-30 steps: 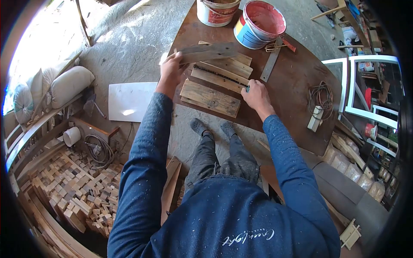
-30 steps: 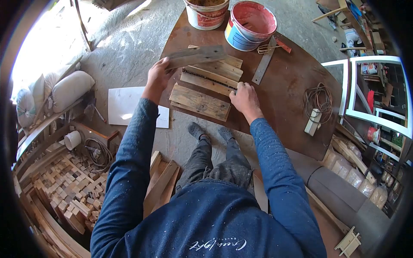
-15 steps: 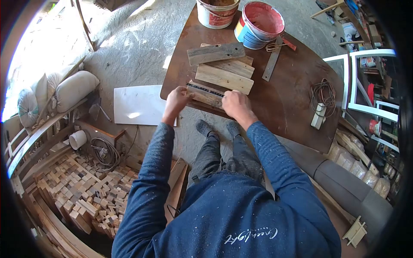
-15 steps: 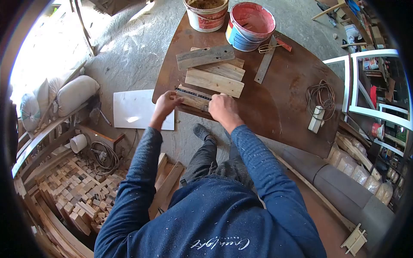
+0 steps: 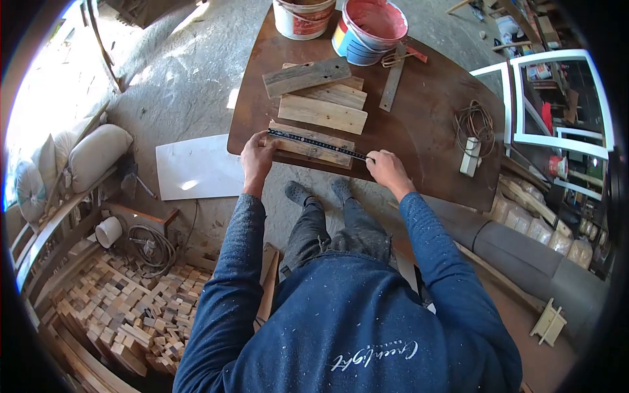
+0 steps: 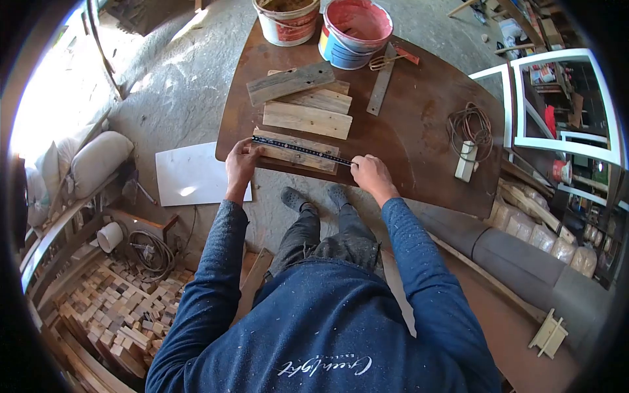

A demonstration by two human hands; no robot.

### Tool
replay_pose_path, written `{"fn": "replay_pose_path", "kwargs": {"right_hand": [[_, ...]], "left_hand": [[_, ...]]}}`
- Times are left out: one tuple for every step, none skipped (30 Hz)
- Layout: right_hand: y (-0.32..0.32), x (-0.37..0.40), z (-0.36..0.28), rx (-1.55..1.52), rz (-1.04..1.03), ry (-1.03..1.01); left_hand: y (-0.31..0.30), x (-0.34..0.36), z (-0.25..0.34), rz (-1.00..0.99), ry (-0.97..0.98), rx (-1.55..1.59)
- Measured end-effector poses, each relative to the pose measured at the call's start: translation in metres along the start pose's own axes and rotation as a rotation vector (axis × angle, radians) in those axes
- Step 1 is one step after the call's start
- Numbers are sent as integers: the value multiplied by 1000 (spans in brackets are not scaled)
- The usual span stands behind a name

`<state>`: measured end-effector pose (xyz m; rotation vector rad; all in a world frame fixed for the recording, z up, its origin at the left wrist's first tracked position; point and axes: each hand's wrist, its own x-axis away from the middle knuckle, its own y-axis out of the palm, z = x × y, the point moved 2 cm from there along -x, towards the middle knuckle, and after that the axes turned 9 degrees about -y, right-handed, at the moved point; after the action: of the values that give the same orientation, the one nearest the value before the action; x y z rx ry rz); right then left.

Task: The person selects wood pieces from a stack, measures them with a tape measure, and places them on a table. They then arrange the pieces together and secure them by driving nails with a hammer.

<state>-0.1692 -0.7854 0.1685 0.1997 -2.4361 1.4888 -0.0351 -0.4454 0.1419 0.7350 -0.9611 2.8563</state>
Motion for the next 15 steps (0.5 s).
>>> {"fn": "replay_pose_path", "kwargs": {"right_hand": [[2, 1, 0, -7, 25, -1], [4, 1, 1, -14, 49, -4], [6, 1, 2, -9, 54, 6], [6, 1, 1, -5, 62, 17], [6, 2, -1, -3, 69, 30], [5, 2, -2, -5, 75, 36], [5, 3, -3, -6, 80, 43], [4, 4, -4, -6, 85, 49], [5, 5, -4, -2, 89, 53], [6, 5, -4, 2, 94, 56], [7, 6, -4, 6, 100, 59], [8, 6, -5, 9, 109, 61], [9, 7, -6, 13, 119, 63], [8, 8, -6, 18, 130, 62], [8, 8, -7, 15, 141, 55]], "left_hand": [[3, -1, -4, 31, 32, -24], [6, -2, -7, 63, 63, -49], [8, -3, -11, 98, 95, -74], [6, -3, -9, 76, 82, -62], [4, -2, -8, 53, 68, -52], [3, -1, -6, 29, 56, -42], [2, -1, -5, 20, 45, -35], [2, -1, -4, 12, 33, -28], [1, -1, -3, 5, 21, -20], [1, -1, -1, 9, 18, -31], [1, -1, 0, 14, 15, -42], [0, 0, 1, 19, 12, -53], [1, -2, -2, 13, 10, -37], [2, -5, -4, 9, 10, -19], [3, -7, -6, 5, 8, 1]]}}
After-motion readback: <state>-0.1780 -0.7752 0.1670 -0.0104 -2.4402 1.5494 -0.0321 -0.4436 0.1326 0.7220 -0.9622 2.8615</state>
